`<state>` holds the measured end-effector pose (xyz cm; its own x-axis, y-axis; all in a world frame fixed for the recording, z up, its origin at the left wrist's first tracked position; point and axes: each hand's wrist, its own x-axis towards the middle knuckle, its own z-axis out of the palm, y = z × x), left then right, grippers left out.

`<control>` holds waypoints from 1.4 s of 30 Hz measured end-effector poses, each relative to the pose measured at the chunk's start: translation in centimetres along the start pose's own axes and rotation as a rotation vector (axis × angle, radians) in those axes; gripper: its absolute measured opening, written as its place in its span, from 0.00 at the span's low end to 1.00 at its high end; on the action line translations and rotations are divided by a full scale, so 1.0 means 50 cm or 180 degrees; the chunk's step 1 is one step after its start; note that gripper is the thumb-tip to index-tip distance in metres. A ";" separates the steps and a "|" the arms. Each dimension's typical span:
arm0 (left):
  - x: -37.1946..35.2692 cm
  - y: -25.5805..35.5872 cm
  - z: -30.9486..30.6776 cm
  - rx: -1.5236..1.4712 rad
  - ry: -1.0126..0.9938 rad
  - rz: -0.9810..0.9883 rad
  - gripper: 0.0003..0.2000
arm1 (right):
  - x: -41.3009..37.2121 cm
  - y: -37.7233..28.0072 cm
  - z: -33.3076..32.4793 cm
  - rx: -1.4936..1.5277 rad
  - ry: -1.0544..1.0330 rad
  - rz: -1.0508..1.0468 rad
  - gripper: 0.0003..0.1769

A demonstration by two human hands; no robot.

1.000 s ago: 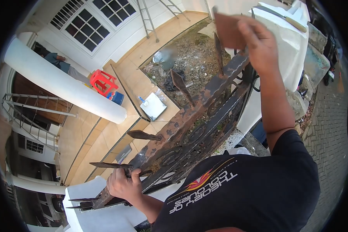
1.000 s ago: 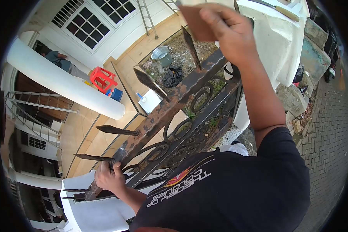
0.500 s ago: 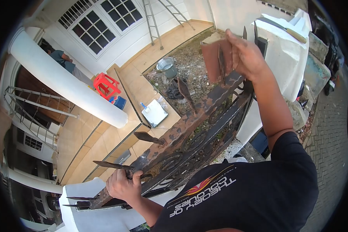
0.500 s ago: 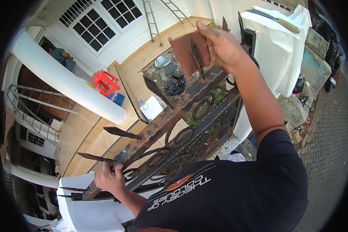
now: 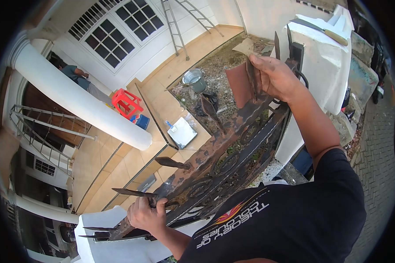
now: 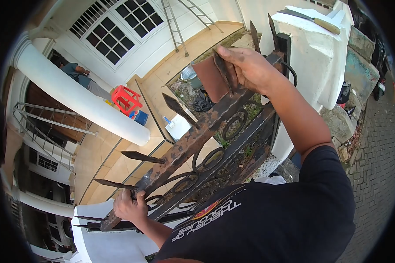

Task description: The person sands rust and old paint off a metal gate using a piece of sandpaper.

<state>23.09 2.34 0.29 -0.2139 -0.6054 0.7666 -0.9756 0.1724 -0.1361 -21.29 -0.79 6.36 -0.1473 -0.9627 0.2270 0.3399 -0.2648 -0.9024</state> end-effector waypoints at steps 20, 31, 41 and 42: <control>-0.003 -0.001 0.008 0.0011 0.0127 -0.0052 0.40 | -0.077 0.149 0.050 -0.4193 0.0948 -0.3415 0.29; -0.002 0.010 -0.004 0.0083 0.0031 -0.0083 0.39 | -0.104 0.140 0.038 -0.3673 0.0925 -0.3332 0.28; 0.001 0.014 0.013 0.0138 0.0502 -0.0113 0.39 | -0.077 0.126 0.053 -0.4133 0.1001 -0.3428 0.28; 0.000 0.014 0.013 0.0130 0.0459 -0.0142 0.39 | -0.105 0.130 0.047 -0.4173 0.0913 -0.3435 0.28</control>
<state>22.39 1.95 -0.18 -0.1639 -0.4932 0.8543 -0.9858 0.1143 -0.1231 -16.14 2.43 0.14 0.0208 -0.3156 0.9486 -0.9207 -0.3758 -0.1049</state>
